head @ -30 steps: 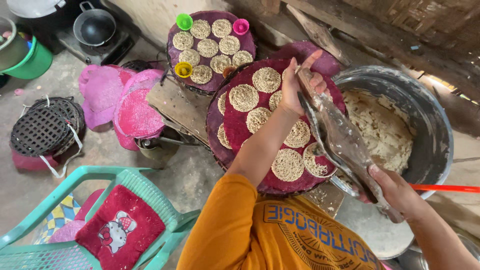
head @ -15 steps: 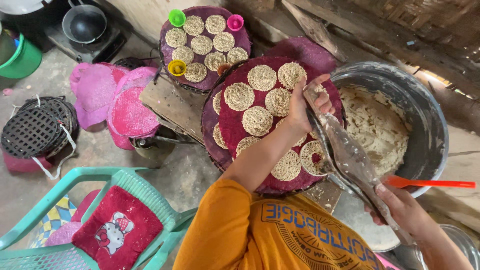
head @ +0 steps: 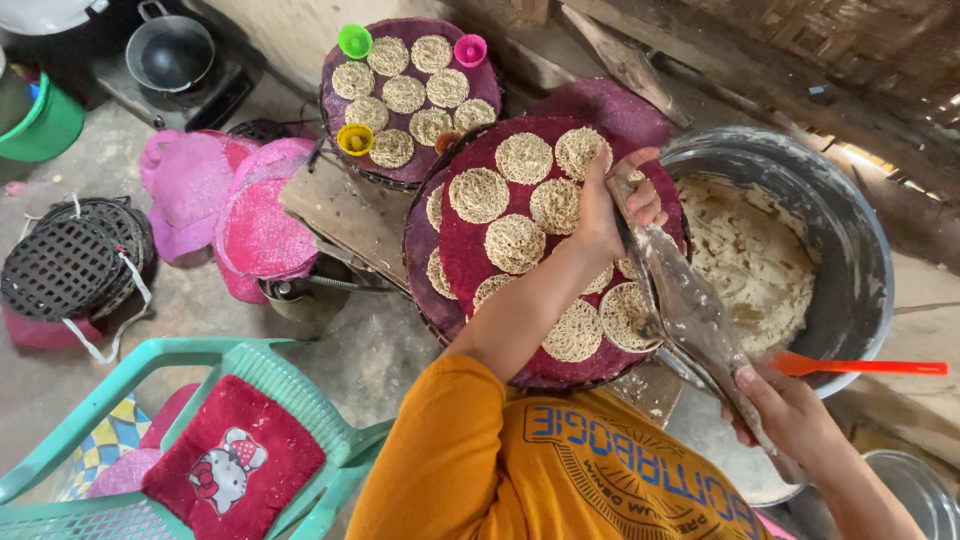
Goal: The person scoops dough from a large basin into a handheld wooden press and squeezes the press to extrude round dough discs onto a round tray, placing each disc by hand. They repeat this across the tray, then lift and stack the filled trays of formed crackers.
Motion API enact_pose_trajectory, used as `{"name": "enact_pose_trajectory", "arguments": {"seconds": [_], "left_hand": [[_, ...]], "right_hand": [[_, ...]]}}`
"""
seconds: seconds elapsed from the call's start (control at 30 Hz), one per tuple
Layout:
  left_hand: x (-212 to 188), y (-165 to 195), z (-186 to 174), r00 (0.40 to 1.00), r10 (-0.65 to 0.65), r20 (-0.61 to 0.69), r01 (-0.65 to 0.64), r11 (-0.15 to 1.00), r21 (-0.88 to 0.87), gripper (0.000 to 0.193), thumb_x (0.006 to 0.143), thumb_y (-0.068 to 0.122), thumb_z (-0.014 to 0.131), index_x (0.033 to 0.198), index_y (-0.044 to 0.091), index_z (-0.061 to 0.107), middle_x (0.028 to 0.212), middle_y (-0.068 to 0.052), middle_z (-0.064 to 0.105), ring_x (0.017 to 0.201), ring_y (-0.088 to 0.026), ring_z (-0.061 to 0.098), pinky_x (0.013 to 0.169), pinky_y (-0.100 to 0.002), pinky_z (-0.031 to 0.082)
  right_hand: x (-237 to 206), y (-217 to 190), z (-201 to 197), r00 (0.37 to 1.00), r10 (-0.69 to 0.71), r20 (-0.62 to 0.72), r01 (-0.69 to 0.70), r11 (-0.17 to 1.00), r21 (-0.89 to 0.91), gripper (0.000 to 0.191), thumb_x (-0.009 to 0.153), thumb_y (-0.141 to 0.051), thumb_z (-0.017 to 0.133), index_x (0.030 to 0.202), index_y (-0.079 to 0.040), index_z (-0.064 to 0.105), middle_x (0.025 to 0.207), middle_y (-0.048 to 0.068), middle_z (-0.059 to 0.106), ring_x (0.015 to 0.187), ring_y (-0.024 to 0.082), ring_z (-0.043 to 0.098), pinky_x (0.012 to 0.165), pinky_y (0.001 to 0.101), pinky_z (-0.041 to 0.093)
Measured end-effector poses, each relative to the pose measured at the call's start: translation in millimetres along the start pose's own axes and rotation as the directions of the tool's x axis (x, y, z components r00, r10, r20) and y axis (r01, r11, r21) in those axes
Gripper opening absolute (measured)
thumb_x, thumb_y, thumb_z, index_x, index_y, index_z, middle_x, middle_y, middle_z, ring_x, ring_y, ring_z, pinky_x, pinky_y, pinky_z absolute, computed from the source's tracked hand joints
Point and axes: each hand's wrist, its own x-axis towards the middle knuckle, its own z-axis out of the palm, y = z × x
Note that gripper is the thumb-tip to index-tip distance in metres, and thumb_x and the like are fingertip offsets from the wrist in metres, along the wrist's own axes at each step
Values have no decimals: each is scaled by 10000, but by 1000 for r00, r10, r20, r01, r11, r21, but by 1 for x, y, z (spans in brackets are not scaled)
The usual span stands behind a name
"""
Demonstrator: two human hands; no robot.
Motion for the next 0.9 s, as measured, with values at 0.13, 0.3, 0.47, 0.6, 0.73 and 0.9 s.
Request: {"name": "enact_pose_trajectory", "arguments": {"seconds": [0.13, 0.3, 0.47, 0.6, 0.73, 0.9], "left_hand": [[-8, 7, 20, 998, -21, 60, 16, 997, 71, 774, 1089, 754, 236, 1398, 81, 462, 686, -39, 536, 620, -215, 539, 699, -413, 476], [-40, 33, 67, 993, -101, -56, 106, 616, 780, 981, 913, 817, 234, 1637, 155, 233, 1274, -176, 685, 1250, -297, 618, 1133, -509, 382], [-127, 2, 73, 993, -111, 36, -100, -651, 752, 1226, 788, 729, 725, 1639, 173, 39, 1511, -288, 448, 1438, -472, 348, 1140, -790, 100], [-156, -22, 59, 990, -134, -42, -77, -770, 634, 1256, 696, 701, 779, 1608, 258, 37, 1578, -238, 343, 1521, -488, 184, 1077, -881, 38], [-161, -34, 51, 992, -122, -9, -94, -811, 577, 1278, 670, 698, 797, 1605, 258, 46, 1580, -272, 308, 1517, -516, 146, 1074, -877, 27], [-160, -42, 43, 997, -75, 12, -69, -834, 547, 1270, 681, 677, 804, 1608, 229, 61, 1546, -255, 355, 1494, -501, 201, 1066, -889, 10]], "right_hand": [[-15, 24, 0, 984, -142, 109, 111, 961, 251, 477, 959, -390, 549, 959, 76, 646, 715, 140, 640, 534, 209, 573, 501, 341, 464], [-42, 60, -8, 923, -382, 46, 348, 880, 323, 482, 760, -234, 709, 1121, 72, 619, 854, 158, 718, 656, 190, 655, 601, 316, 512], [-63, 129, 17, 862, -326, -388, 435, 868, 239, 743, 660, 11, 769, 1344, 6, 478, 1007, 109, 671, 874, 149, 673, 750, 307, 545], [-78, 181, 58, 785, -322, -529, 471, 865, 174, 706, 737, 60, 839, 1329, 19, 457, 1021, 159, 705, 743, 201, 629, 585, 347, 467], [-90, 201, 109, 609, -296, -736, 511, 856, 78, 607, 718, -54, 887, 1205, 11, 530, 1077, 95, 681, 979, 125, 654, 879, 289, 534], [-94, 209, 126, 601, -170, -781, 359, 930, 74, 509, 808, -173, 894, 1198, 2, 619, 1016, 109, 721, 985, 127, 655, 875, 260, 509]]}}
